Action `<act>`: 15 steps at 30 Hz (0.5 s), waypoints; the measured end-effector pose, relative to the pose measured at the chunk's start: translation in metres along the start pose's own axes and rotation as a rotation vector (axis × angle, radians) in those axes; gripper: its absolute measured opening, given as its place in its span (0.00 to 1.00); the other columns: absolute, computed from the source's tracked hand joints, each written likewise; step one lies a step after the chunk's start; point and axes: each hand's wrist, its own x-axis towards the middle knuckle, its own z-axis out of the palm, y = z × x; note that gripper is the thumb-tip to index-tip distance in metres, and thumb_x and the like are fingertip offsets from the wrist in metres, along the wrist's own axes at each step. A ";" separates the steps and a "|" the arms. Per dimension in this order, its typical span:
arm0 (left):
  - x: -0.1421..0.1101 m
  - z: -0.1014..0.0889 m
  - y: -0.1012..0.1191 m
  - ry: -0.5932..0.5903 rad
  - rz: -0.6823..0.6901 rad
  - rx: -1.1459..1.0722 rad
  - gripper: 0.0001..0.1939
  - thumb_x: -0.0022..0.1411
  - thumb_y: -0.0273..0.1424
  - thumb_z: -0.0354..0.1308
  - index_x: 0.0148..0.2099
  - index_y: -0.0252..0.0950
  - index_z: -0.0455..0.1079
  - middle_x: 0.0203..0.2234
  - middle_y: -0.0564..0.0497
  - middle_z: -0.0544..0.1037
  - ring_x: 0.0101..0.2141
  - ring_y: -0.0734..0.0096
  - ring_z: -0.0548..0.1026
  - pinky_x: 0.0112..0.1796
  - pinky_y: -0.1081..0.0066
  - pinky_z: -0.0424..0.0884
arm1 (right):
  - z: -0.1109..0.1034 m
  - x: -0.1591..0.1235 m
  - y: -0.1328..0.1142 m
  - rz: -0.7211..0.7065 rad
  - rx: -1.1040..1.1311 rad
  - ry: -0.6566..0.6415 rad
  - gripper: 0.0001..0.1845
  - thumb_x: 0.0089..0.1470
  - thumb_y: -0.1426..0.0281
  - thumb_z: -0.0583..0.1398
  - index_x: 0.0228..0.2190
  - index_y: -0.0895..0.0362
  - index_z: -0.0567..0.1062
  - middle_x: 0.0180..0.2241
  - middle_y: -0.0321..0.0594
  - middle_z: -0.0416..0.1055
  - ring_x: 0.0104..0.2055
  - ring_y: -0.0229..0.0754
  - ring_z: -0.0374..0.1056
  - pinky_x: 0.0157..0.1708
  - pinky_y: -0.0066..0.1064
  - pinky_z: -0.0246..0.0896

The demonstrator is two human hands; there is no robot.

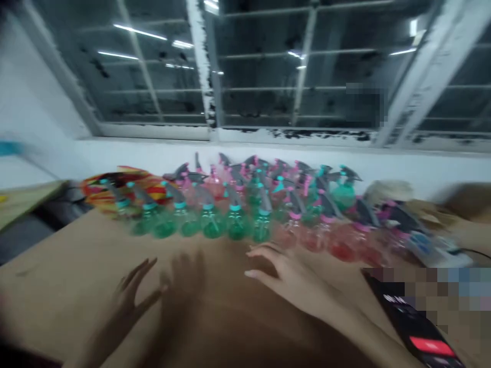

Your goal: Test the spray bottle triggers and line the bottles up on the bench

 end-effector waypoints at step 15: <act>0.130 -0.039 -0.110 0.195 -0.350 -0.366 0.16 0.67 0.33 0.57 0.54 0.34 0.65 0.49 0.44 0.70 0.43 0.60 0.74 0.42 0.57 0.72 | 0.151 0.095 -0.119 -0.354 0.445 -0.248 0.09 0.55 0.65 0.62 0.39 0.52 0.75 0.41 0.38 0.76 0.44 0.43 0.71 0.46 0.37 0.64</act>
